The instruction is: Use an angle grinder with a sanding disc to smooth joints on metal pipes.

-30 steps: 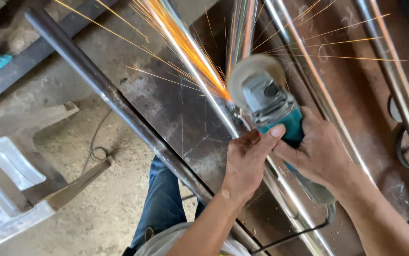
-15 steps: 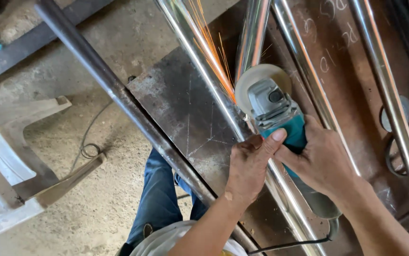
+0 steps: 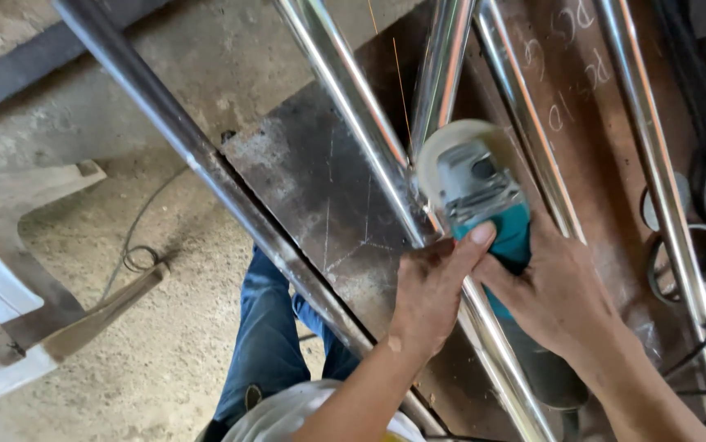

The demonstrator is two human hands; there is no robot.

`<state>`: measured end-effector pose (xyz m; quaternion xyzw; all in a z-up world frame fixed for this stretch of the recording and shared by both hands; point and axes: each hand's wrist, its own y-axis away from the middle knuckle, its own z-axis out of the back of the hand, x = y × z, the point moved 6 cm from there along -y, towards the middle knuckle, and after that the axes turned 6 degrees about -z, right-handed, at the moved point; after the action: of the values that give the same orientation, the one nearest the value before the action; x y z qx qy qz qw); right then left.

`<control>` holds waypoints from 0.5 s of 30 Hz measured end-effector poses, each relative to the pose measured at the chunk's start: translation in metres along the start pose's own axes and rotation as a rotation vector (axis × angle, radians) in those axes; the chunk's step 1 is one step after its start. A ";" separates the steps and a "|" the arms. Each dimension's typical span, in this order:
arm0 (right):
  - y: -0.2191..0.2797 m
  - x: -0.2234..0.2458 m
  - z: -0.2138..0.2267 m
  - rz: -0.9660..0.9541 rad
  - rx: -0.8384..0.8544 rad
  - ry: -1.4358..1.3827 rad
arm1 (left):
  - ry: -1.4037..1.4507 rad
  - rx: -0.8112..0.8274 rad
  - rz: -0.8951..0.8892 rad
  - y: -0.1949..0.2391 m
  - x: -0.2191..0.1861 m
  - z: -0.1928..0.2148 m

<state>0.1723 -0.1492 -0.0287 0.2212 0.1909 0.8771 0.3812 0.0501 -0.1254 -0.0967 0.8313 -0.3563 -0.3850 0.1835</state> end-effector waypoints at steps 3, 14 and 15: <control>0.005 0.002 0.002 -0.090 -0.001 0.058 | -0.065 0.020 0.066 0.004 -0.008 -0.003; 0.011 0.011 -0.005 -0.136 0.030 -0.019 | -0.170 0.010 0.129 0.008 -0.022 0.007; 0.011 0.013 -0.007 -0.098 0.038 -0.020 | -0.180 0.028 0.101 0.009 -0.022 0.008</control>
<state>0.1539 -0.1472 -0.0259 0.2274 0.2144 0.8513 0.4214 0.0301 -0.1151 -0.0852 0.7767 -0.4183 -0.4436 0.1584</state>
